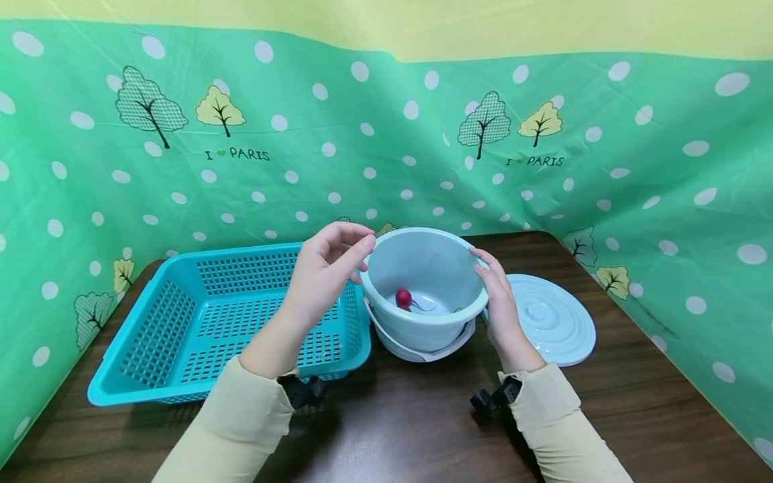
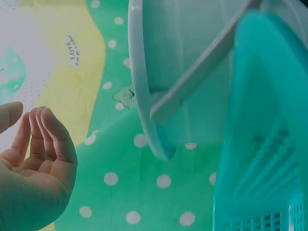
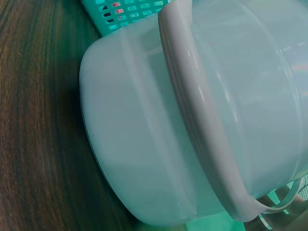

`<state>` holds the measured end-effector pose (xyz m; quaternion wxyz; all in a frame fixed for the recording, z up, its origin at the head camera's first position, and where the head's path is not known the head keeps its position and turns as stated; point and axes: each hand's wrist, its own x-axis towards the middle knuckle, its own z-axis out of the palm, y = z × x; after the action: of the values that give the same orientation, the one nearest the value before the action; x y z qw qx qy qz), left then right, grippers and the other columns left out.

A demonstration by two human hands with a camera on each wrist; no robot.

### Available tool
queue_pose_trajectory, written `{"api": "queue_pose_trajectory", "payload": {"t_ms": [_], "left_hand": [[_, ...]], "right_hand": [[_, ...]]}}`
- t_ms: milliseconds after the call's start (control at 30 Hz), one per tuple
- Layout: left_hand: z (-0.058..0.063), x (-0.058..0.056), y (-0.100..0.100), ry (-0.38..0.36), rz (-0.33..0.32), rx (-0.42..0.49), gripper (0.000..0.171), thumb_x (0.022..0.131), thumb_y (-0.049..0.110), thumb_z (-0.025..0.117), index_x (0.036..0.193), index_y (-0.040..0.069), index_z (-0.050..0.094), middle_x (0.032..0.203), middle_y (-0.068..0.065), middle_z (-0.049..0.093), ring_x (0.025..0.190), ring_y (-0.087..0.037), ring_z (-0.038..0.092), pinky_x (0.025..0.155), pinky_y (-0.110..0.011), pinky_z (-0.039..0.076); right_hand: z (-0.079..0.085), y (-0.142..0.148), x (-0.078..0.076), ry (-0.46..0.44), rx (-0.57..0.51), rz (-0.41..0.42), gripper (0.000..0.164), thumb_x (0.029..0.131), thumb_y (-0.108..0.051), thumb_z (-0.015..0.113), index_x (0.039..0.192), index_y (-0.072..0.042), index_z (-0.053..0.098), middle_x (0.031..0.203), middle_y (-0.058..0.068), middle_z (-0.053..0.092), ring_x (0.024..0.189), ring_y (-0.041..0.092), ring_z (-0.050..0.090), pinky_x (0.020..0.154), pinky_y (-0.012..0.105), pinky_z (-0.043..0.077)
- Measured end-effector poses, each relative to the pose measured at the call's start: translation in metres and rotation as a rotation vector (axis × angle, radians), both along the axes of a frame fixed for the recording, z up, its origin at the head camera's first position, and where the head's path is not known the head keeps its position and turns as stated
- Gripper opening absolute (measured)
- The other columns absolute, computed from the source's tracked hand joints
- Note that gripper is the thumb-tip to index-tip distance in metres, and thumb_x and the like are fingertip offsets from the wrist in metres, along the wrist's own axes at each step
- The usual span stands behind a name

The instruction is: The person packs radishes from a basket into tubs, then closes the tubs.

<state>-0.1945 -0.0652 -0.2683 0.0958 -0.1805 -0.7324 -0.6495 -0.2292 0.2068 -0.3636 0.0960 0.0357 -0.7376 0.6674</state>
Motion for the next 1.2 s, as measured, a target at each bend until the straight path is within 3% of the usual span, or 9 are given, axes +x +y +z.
{"api": "queue_pose_trajectory", "payload": {"t_ms": [233,500,633,933,1200], "left_hand": [[0.004,-0.008,-0.019,-0.061,0.007,-0.104,0.027,0.098,0.027,0.062,0.119,0.010,0.064,0.108,-0.006,0.064,0.084,-0.027,0.067,0.072,-0.036,0.060],[0.002,-0.027,-0.043,-0.340,-0.124,-0.086,0.037,0.100,0.031,0.059,0.129,0.008,0.056,0.110,-0.007,0.060,0.084,-0.021,0.063,0.079,-0.035,0.059],[-0.003,-0.038,-0.059,-0.435,-0.178,-0.130,0.039,0.100,0.033,0.058,0.129,0.008,0.054,0.116,-0.011,0.057,0.082,-0.019,0.062,0.081,-0.038,0.058],[-0.011,-0.055,-0.088,-0.504,-0.179,-0.370,0.050,0.101,0.039,0.055,0.139,0.008,0.047,0.136,-0.018,0.056,0.092,-0.019,0.063,0.092,-0.045,0.055],[-0.028,-0.068,-0.108,-0.561,-0.172,-0.406,0.054,0.102,0.041,0.053,0.144,0.008,0.042,0.144,-0.021,0.050,0.099,-0.017,0.064,0.097,-0.046,0.053]], "right_hand": [[0.002,-0.001,0.000,-0.004,0.006,-0.006,0.049,0.104,-0.031,0.033,0.151,-0.016,0.037,0.160,0.001,0.027,0.145,0.023,0.026,0.118,0.052,0.020],[0.003,-0.001,0.000,-0.014,0.004,-0.006,0.049,0.105,-0.031,0.033,0.150,-0.016,0.037,0.160,0.001,0.027,0.146,0.023,0.026,0.118,0.053,0.020],[0.000,-0.002,0.000,-0.020,0.002,-0.010,0.049,0.104,-0.032,0.033,0.150,-0.015,0.037,0.160,0.002,0.027,0.146,0.024,0.025,0.118,0.054,0.020],[-0.002,-0.001,0.002,-0.011,0.009,-0.020,0.049,0.104,-0.033,0.034,0.150,-0.016,0.038,0.160,0.002,0.028,0.146,0.024,0.025,0.118,0.055,0.018],[-0.002,-0.001,0.001,-0.008,0.007,-0.017,0.049,0.104,-0.032,0.033,0.150,-0.015,0.038,0.159,0.002,0.029,0.146,0.024,0.026,0.118,0.054,0.019]]}}
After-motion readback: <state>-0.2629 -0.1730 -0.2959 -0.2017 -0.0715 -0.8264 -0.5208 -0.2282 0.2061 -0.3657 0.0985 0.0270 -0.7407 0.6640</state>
